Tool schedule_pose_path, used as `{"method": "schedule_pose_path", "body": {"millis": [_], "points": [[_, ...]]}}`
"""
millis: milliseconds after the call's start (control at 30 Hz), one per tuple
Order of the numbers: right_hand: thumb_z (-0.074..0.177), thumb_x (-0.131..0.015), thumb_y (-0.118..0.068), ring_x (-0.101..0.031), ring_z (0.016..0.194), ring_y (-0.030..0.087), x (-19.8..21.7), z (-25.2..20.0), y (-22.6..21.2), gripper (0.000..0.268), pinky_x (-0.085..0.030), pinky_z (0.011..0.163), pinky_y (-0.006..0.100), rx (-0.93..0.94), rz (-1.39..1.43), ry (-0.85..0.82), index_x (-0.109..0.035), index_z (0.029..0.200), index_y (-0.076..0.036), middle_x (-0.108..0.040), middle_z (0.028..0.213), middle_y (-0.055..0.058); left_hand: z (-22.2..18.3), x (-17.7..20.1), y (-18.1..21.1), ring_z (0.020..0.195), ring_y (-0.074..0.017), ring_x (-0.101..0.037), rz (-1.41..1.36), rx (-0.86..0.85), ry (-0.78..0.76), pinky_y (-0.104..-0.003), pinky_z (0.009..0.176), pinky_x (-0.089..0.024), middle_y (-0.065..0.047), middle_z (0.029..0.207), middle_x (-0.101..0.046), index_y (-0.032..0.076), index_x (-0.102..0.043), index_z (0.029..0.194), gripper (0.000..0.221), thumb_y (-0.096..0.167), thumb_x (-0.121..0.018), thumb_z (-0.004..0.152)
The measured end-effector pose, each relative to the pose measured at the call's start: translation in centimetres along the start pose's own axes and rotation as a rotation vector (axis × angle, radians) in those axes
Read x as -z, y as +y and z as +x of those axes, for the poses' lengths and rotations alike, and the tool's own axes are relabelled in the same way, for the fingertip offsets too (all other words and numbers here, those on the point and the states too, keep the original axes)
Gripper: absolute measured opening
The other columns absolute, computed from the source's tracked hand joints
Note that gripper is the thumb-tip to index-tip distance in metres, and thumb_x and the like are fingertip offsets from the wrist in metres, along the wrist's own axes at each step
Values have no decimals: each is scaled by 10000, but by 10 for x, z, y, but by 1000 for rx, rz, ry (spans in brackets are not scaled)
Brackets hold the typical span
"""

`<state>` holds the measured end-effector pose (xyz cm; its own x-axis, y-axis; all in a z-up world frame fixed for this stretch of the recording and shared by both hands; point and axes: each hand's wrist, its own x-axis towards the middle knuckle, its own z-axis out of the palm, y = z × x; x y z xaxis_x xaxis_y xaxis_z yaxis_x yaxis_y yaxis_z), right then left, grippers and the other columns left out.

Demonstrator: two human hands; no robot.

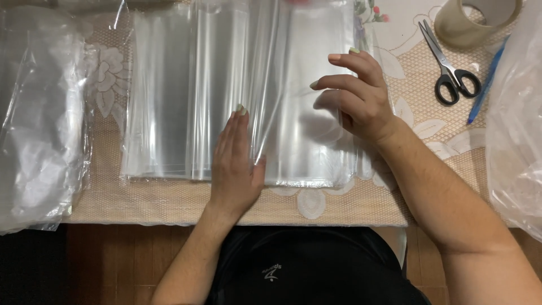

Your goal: Separating, smoothing, and stacking thin plastic bags on a table.

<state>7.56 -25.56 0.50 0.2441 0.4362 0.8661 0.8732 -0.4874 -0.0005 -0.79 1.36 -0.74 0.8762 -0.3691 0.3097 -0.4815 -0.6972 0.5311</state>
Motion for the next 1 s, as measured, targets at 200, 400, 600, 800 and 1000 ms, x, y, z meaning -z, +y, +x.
{"method": "schedule_pose_path", "body": {"millis": [200, 400, 600, 800, 1000], "points": [[1062, -490, -11, -582, 1187, 381, 2, -2, 4, 277, -475, 985, 485, -33, 52, -20, -647, 838, -55, -762, 945, 102, -8, 10, -26, 1363, -367, -521, 145, -37, 91, -497, 1150, -429, -189, 1408, -594, -20, -493, 1410, 551, -47, -611, 872], [1044, -575, -13, -643, 1128, 408, 9, -3, 8, 211, -512, 965, 486, -48, 39, -42, -671, 856, -29, -772, 876, 118, -5, 26, -36, 1108, -333, -689, 432, -221, 182, -428, 962, -569, -164, 1114, -738, -14, -684, 1152, 382, -188, -652, 814], [1020, -641, 7, -617, 1141, 417, 22, -17, 11, 167, -519, 999, 486, -76, 42, -72, -677, 858, -2, -765, 931, 166, -14, 38, -57, 1088, -320, -712, 573, -242, 164, -429, 943, -588, -156, 1112, -750, 10, -699, 1119, 237, -31, -749, 891], [1010, -643, -44, -606, 1170, 424, 27, -29, 9, 136, -500, 1032, 490, -128, 29, -78, -681, 888, 4, -760, 985, 188, -21, 47, -70, 1028, -276, -740, 677, -299, 201, -371, 889, -609, -138, 1070, -774, 22, -737, 1081, 182, -2, -757, 901], [1061, -587, -39, -626, 1131, 431, 34, -34, 9, 193, -532, 991, 502, -160, -7, -21, -640, 884, 17, -747, 946, 207, -29, 48, -75, 934, -272, -762, 664, -363, 336, -349, 795, -637, -139, 972, -786, 16, -747, 1004, 118, 48, -809, 908]]}}
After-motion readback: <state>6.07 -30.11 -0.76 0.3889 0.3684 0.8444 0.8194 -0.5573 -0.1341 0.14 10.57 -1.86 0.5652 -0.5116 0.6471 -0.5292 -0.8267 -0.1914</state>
